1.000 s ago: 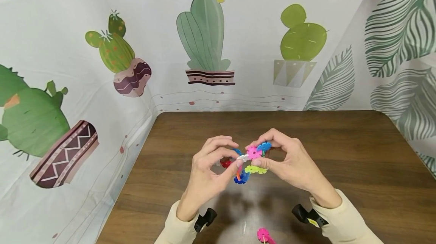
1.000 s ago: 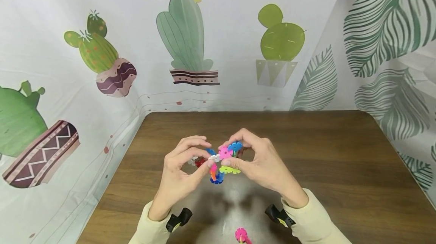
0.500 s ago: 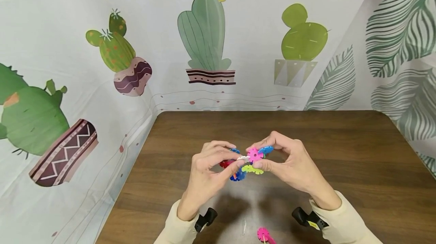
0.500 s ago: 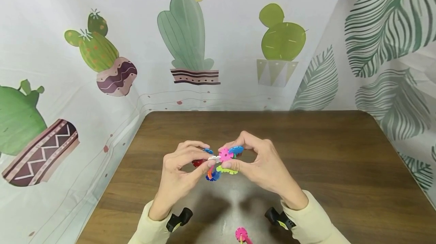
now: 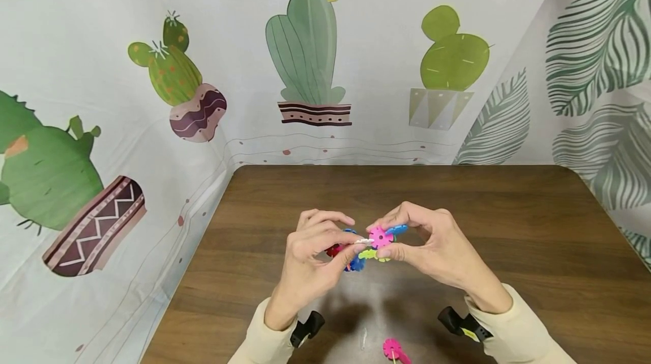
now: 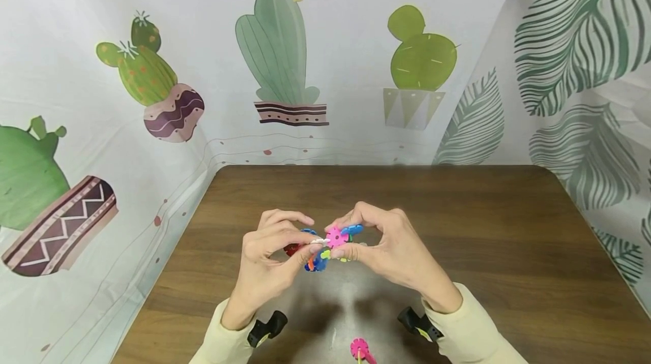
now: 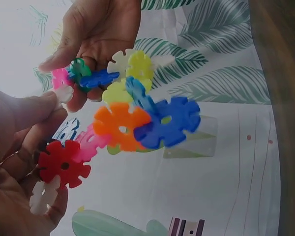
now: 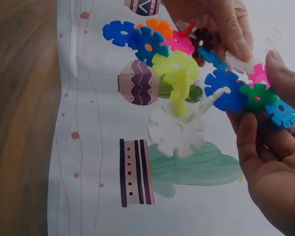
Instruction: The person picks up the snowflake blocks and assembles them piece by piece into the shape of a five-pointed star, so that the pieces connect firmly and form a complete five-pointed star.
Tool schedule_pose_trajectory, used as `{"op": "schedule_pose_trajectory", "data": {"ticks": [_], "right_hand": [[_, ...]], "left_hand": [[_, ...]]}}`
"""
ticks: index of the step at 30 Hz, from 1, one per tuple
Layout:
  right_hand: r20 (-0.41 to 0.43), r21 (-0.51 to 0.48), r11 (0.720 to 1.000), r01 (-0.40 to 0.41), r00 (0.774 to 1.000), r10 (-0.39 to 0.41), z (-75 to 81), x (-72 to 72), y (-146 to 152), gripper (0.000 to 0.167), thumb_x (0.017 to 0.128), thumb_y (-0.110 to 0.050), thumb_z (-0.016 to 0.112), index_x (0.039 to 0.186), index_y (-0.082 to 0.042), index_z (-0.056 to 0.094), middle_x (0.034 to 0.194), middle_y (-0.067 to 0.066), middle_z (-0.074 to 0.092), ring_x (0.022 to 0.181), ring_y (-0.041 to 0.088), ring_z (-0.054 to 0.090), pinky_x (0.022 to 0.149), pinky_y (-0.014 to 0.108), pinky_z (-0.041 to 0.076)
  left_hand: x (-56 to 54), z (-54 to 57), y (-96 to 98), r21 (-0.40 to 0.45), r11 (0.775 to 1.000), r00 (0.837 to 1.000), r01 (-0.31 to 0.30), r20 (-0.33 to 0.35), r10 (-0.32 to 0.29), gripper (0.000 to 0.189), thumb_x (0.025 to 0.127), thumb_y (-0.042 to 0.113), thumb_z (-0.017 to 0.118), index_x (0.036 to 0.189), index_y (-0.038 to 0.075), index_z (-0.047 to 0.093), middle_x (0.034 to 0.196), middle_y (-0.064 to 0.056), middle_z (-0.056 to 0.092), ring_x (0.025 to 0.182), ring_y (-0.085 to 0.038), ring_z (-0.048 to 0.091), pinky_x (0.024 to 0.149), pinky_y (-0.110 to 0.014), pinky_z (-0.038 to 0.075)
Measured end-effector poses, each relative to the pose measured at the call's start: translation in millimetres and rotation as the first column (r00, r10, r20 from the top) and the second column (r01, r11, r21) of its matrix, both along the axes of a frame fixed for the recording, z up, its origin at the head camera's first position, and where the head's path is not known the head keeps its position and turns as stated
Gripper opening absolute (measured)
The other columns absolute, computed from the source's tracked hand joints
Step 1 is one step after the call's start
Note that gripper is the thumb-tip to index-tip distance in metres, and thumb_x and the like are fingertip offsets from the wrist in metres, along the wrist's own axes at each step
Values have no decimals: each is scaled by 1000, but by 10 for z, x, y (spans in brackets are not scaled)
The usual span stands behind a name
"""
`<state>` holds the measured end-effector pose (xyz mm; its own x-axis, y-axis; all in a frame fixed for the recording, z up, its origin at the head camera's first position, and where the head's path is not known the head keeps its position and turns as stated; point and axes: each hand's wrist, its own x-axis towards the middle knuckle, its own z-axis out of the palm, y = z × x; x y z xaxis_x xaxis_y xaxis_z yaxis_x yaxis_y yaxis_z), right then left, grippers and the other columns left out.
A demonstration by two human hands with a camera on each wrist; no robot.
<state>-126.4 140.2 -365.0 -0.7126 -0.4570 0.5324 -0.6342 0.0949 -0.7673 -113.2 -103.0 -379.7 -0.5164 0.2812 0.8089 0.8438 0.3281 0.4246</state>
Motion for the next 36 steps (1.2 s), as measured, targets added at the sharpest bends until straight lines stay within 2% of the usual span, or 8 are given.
{"op": "schedule_pose_trajectory", "data": {"ticks": [5,10,15,20,24,30,33,36], "right_hand": [[-33,-18,1000,10,999,-11,-27,4,-19,42,76,2,94,106,-19,74,106,-3,83,101,11,80,77,26,61],[56,-29,999,24,998,-23,17,39,-12,39,79,3,92,105,-20,73,109,-3,82,102,13,79,76,28,63],[130,-75,997,31,991,-21,34,55,14,38,81,9,88,103,-17,71,111,1,82,101,15,79,74,28,64],[157,-181,982,61,987,-33,15,19,38,37,80,17,83,105,-7,71,111,4,83,92,16,80,66,27,62],[227,-253,961,110,973,-52,18,4,64,33,82,20,80,106,0,68,111,2,83,94,16,80,72,27,65],[288,-277,939,206,950,-124,20,13,52,29,83,19,79,100,0,65,107,-4,84,91,12,80,77,25,65],[280,-289,936,203,952,-120,5,19,27,29,82,20,79,98,0,64,107,-3,84,91,13,80,78,26,66],[260,-289,938,193,959,-117,-13,26,6,30,82,20,79,97,-1,65,107,-2,84,92,13,80,78,26,66]], "left_hand": [[0,-16,26,13,1000,1000,2,-6,-2,11,85,7,89,91,16,84,73,8,76,99,-16,76,96,-43,45],[-2,-16,40,36,999,1000,-24,-2,24,15,82,8,92,93,16,85,77,6,78,102,-17,76,97,-44,45],[7,32,-18,30,999,999,-32,-11,33,33,82,17,95,112,14,82,102,0,81,112,-21,72,102,-41,48],[-37,64,-176,67,998,988,-17,156,7,59,88,35,90,140,16,68,127,-4,75,118,-21,70,100,-33,55],[-90,23,-219,164,985,919,51,378,-110,65,95,47,80,151,21,58,131,-7,74,121,-22,70,105,-33,55],[-136,-108,-72,283,952,753,113,601,-268,66,95,45,81,152,24,56,130,-11,73,111,-15,73,100,-32,60],[-118,-156,33,352,931,672,91,668,-319,57,94,38,84,143,19,64,119,-7,77,98,-10,74,87,-28,63],[-86,-170,115,408,912,608,42,714,-347,47,93,31,86,133,12,70,107,-2,79,88,-8,73,77,-24,62]]}}
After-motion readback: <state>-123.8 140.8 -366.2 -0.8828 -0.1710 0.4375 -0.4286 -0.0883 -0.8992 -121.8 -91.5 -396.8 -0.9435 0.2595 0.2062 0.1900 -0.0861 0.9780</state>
